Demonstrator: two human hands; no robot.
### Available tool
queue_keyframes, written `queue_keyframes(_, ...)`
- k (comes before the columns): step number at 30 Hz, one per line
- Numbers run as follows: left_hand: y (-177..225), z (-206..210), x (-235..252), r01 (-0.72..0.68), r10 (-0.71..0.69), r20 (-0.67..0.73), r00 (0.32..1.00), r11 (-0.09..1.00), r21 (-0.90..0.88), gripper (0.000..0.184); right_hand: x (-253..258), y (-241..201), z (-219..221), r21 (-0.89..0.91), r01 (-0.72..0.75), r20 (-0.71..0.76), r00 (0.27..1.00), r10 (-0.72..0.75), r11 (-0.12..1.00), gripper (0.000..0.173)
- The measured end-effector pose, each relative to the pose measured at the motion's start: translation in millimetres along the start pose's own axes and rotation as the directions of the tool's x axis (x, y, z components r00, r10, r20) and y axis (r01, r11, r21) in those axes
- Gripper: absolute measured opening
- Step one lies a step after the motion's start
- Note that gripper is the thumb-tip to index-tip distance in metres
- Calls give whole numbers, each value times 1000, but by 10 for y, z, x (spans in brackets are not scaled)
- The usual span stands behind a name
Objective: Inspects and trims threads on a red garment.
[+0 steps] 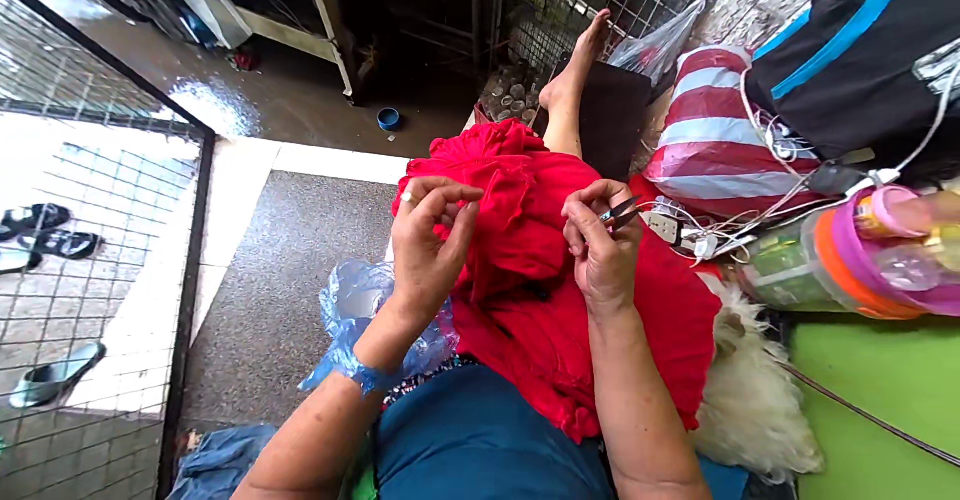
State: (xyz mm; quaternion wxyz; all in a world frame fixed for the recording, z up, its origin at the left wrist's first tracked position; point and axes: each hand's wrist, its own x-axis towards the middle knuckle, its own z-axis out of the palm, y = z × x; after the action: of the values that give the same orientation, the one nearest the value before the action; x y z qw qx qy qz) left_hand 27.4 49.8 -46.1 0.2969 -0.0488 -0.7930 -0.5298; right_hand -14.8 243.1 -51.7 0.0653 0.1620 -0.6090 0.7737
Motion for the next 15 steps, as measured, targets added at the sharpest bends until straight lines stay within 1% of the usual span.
queue_keyframes(1, 28, 38, 105, -8, 5, 33, 999, 996, 87, 19, -4, -2, -1, -28, -5, 6, 1000, 5, 1000, 17)
queue_keyframes(3, 85, 131, 308, 42, -82, 146, 986, 965, 257, 29, -12, 0, 15, -114, 11, 27, 1000, -8, 993, 16)
queue_keyframes(5, 81, 256, 481, 86, -181, 242, 953, 931, 355, 42, -18, -7, 47, -225, 13, 54, 999, -1, 974, 16)
queue_keyframes(6, 61, 314, 543, 92, -204, 280, 938, 926, 367, 43, -26, -17, 60, -270, -5, 69, 997, 24, 963, 19)
queue_keyframes(7, 39, 352, 589, 98, -215, 315, 925, 932, 348, 38, -37, -25, 75, -309, -25, 73, 996, 50, 951, 22)
queue_keyframes(9, 11, 348, 649, 146, -234, 373, 898, 957, 249, 24, -54, -45, 85, -366, -52, 72, 994, 84, 929, 27)
queue_keyframes(10, -1, 316, 657, 168, -233, 377, 896, 966, 196, 21, -58, -46, 81, -392, -56, 70, 994, 90, 918, 28)
queue_keyframes(12, -9, 245, 624, 201, -223, 325, 919, 974, 101, 19, -58, -27, 77, -456, -35, 56, 996, 68, 889, 27)
queue_keyframes(15, -26, 198, 519, 190, -186, 225, 956, 982, 4, 18, -67, 16, 100, -586, 70, 58, 997, -45, 807, 27)
